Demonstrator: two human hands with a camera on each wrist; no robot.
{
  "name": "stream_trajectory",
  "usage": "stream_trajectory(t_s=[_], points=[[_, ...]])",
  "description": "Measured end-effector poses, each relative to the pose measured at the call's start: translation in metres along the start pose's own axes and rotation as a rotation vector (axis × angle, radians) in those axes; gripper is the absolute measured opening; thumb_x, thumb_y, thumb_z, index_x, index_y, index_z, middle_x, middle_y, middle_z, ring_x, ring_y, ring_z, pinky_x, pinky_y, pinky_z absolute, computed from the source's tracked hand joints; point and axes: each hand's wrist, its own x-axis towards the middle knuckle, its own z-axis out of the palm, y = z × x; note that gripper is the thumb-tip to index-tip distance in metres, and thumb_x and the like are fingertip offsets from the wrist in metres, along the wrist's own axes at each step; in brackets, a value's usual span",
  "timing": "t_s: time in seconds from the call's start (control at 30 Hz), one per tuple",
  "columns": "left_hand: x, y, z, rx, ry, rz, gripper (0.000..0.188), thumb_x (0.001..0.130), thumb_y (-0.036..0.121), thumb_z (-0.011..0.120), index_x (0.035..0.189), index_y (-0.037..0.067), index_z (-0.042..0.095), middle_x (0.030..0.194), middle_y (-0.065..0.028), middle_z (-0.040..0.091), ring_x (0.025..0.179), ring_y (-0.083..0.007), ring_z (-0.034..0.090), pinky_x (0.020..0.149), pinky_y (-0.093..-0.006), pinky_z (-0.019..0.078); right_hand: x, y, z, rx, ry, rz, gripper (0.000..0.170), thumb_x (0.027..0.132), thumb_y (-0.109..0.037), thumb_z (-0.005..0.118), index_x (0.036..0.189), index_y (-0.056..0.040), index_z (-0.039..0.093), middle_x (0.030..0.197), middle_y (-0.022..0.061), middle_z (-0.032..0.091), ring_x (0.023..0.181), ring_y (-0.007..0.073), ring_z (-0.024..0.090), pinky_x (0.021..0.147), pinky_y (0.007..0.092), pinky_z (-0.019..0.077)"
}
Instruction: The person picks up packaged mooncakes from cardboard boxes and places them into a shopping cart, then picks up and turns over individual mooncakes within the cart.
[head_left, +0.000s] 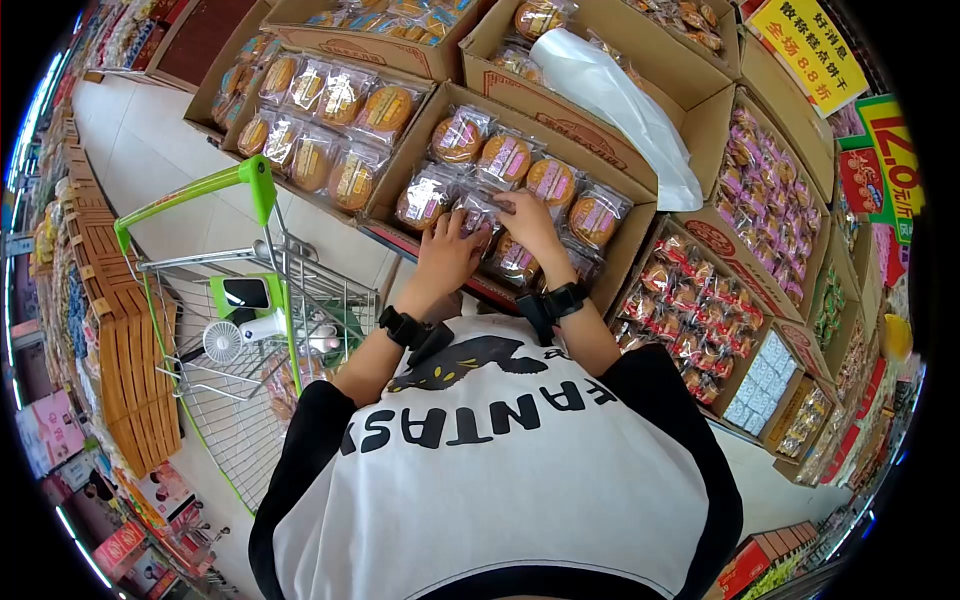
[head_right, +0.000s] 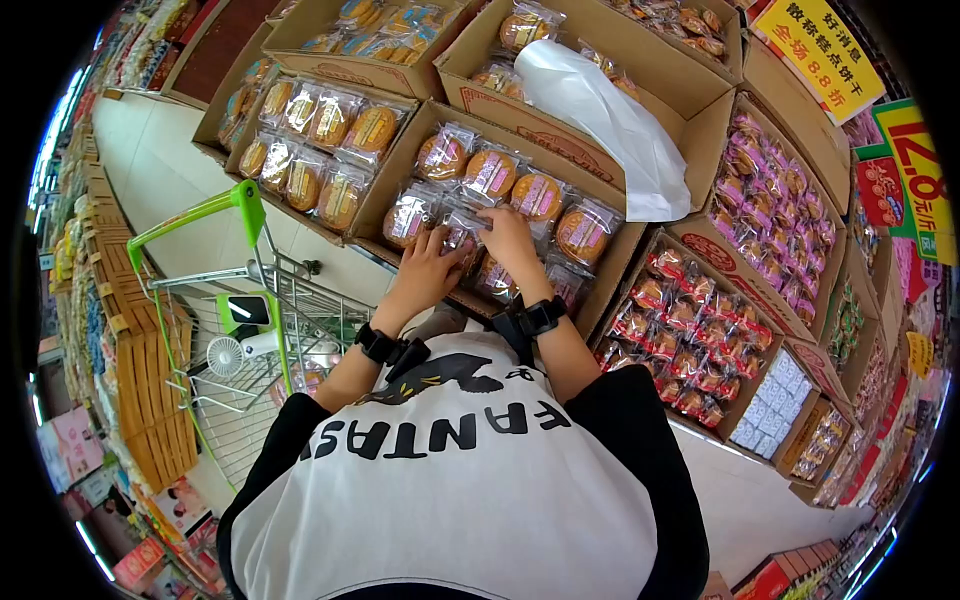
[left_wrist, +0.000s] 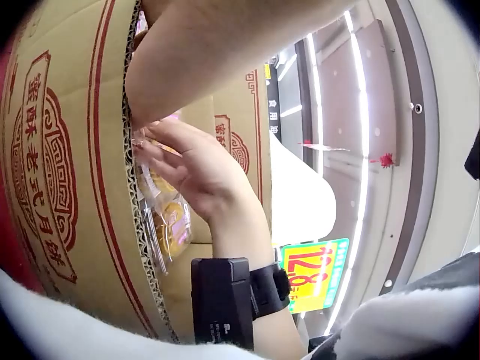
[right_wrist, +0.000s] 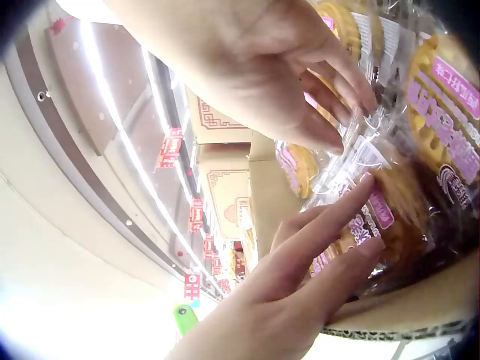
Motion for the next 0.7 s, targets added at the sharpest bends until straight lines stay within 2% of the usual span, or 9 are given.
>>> stream_trajectory(t_s=[0.2,0.4,0.47,0.5,0.57,0.6,0.67,0.7], points=[[-0.003,0.0,0.003,-0.006,0.07,0.003,0.034,0.074,0.022,0.056,0.108,0.021,0.054,0.111,-0.011,0.044,0.101,-0.0288,0.042,0.083,-0.041,0.0371,-0.004,0.0,-0.001,0.102,0.065,0.006,0.03,0.068,-0.013,0.061,0.096,-0.0043,0.06,0.092,0.0176,0.057,0.087,0.0315,0.054,0.077,0.0365,0.0428],[-0.005,0.0,-0.006,-0.147,0.033,-0.073,0.033,0.075,0.021,0.054,0.107,0.018,0.054,0.113,-0.0095,0.046,0.104,-0.0277,0.043,0.086,-0.0409,0.0348,-0.003,0.0,-0.006,0.075,0.086,-0.035,0.027,0.069,-0.013,0.061,0.093,-0.0028,0.059,0.09,0.0158,0.058,0.086,0.0299,0.055,0.076,0.0354,0.0431],[-0.008,-0.002,-0.009,-0.225,0.088,-0.054,0.031,0.076,0.016,0.053,0.107,0.015,0.054,0.111,-0.0089,0.048,0.104,-0.0282,0.044,0.086,-0.039,0.0358,-0.006,-0.003,-0.008,0.017,0.172,-0.13,0.028,0.071,-0.009,0.06,0.098,0.0004,0.055,0.085,0.0134,0.059,0.078,0.0217,0.058,0.069,0.0291,0.0462],[-0.009,-0.004,-0.013,-0.224,0.095,-0.057,0.031,0.076,0.016,0.053,0.107,0.015,0.054,0.111,-0.0089,0.048,0.104,-0.0282,0.044,0.086,-0.039,0.0358,-0.008,-0.009,-0.009,0.014,0.17,-0.137,0.028,0.071,-0.009,0.06,0.098,0.0004,0.055,0.085,0.0134,0.059,0.078,0.0217,0.058,0.069,0.0291,0.0462],[-0.014,-0.007,-0.023,-0.471,0.127,-0.033,0.028,0.077,0.01,0.052,0.105,0.009,0.054,0.106,-0.0106,0.051,0.097,-0.0276,0.049,0.082,-0.0348,0.0402,-0.013,-0.023,-0.012,0.196,0.209,-0.172,0.023,0.072,-0.012,0.059,0.093,-0.0032,0.056,0.084,0.0138,0.059,0.077,0.0244,0.058,0.066,0.0321,0.0449],[-0.016,-0.005,-0.03,-0.469,0.136,-0.036,0.028,0.077,0.01,0.052,0.105,0.009,0.054,0.106,-0.0106,0.051,0.097,-0.0276,0.049,0.082,-0.0348,0.0402,-0.015,-0.029,-0.015,0.193,0.206,-0.181,0.023,0.072,-0.012,0.059,0.093,-0.0032,0.056,0.084,0.0138,0.059,0.077,0.0244,0.058,0.066,0.0321,0.0449],[-0.023,0.001,-0.047,-0.64,0.17,-0.144,0.024,0.078,0.004,0.051,0.101,0.004,0.054,0.099,-0.0115,0.055,0.087,-0.0246,0.054,0.075,-0.0297,0.0435,-0.02,-0.041,-0.018,0.265,0.15,-0.11,0.02,0.075,-0.012,0.057,0.094,-0.0043,0.056,0.077,0.0111,0.059,0.069,0.0198,0.057,0.061,0.0291,0.0443],[-0.027,0.003,-0.054,-0.638,0.176,-0.147,0.024,0.078,0.004,0.051,0.101,0.004,0.054,0.099,-0.0115,0.055,0.087,-0.0246,0.054,0.075,-0.0297,0.0435,-0.024,-0.05,-0.021,0.263,0.147,-0.116,0.02,0.075,-0.012,0.057,0.094,-0.0043,0.056,0.077,0.0111,0.059,0.069,0.0198,0.057,0.061,0.0291,0.0443]])
